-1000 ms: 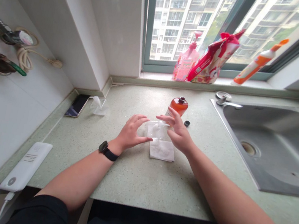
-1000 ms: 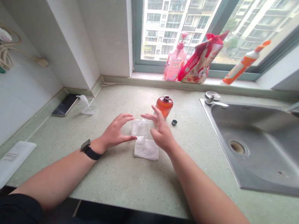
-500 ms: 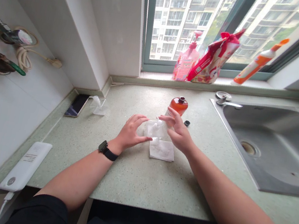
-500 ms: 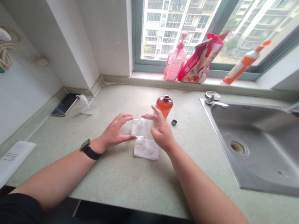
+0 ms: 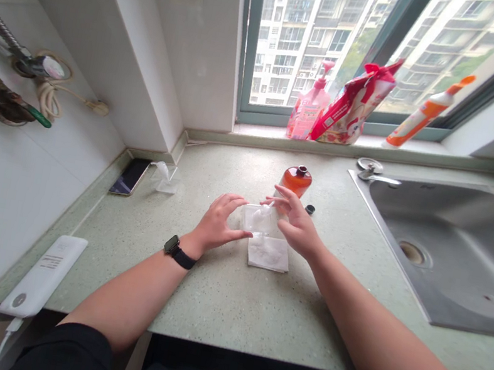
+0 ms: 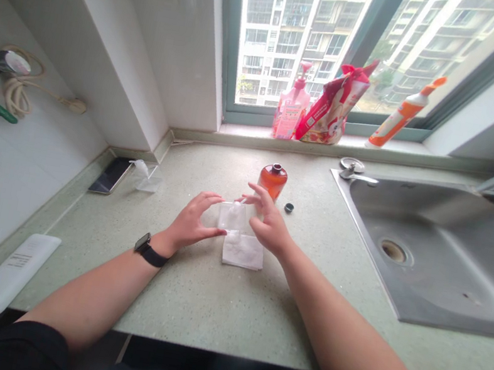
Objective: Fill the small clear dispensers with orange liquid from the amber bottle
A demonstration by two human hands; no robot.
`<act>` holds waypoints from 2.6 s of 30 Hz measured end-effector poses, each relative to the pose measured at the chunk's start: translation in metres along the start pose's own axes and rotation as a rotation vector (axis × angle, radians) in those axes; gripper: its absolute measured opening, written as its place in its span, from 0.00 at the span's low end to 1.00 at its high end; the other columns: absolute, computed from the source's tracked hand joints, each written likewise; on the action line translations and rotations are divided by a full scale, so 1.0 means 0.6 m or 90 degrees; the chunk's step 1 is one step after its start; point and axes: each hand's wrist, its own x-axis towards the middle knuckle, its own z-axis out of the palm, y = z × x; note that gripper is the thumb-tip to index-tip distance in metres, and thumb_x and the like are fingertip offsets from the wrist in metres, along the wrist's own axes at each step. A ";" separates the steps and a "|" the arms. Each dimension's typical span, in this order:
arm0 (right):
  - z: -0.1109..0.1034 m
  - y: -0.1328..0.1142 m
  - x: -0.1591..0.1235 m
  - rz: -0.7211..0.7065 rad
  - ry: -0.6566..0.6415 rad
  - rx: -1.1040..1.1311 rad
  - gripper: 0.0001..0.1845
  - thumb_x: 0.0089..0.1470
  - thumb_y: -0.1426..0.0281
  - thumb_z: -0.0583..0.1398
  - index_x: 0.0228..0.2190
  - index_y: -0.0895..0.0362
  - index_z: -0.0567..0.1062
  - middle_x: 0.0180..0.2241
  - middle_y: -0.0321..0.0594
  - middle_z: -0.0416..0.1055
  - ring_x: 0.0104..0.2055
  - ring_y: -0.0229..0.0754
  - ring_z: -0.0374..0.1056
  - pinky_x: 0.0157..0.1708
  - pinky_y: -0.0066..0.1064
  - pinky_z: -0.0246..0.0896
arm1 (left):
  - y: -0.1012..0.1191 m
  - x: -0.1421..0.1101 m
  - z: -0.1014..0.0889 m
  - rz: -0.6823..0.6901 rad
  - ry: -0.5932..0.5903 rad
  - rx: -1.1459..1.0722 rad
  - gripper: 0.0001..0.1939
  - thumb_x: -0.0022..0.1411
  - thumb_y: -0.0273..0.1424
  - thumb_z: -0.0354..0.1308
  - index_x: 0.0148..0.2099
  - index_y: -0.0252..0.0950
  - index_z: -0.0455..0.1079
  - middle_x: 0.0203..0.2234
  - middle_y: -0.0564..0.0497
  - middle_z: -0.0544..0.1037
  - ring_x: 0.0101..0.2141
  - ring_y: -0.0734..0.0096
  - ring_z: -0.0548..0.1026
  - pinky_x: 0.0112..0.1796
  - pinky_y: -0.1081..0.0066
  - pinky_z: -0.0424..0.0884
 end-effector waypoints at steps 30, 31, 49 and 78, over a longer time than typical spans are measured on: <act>0.006 -0.019 0.006 -0.067 -0.024 -0.165 0.14 0.60 0.55 0.70 0.43 0.49 0.83 0.55 0.46 0.80 0.58 0.54 0.76 0.62 0.54 0.72 | 0.003 0.001 0.000 0.006 -0.017 -0.017 0.37 0.59 0.48 0.77 0.66 0.45 0.71 0.60 0.42 0.77 0.62 0.47 0.75 0.66 0.44 0.70; 0.009 -0.018 0.006 -0.071 -0.017 -0.168 0.14 0.60 0.55 0.70 0.43 0.49 0.83 0.54 0.46 0.80 0.57 0.54 0.77 0.61 0.54 0.73 | 0.002 0.001 0.000 0.005 -0.018 -0.016 0.37 0.59 0.48 0.77 0.66 0.45 0.71 0.60 0.42 0.77 0.62 0.47 0.75 0.66 0.44 0.70; 0.034 -0.012 -0.001 -0.112 0.075 -0.204 0.09 0.59 0.59 0.72 0.40 0.49 0.85 0.50 0.46 0.82 0.58 0.57 0.76 0.61 0.55 0.73 | 0.009 0.000 0.003 0.016 0.019 -0.007 0.36 0.58 0.50 0.77 0.61 0.41 0.68 0.56 0.41 0.77 0.59 0.48 0.76 0.63 0.47 0.71; -0.229 0.024 0.034 0.017 0.525 -0.249 0.21 0.43 0.52 0.77 0.32 0.52 0.83 0.42 0.41 0.80 0.48 0.51 0.76 0.59 0.48 0.69 | 0.004 -0.003 -0.001 0.027 -0.008 -0.049 0.30 0.72 0.41 0.63 0.71 0.43 0.60 0.59 0.40 0.73 0.55 0.54 0.79 0.61 0.48 0.75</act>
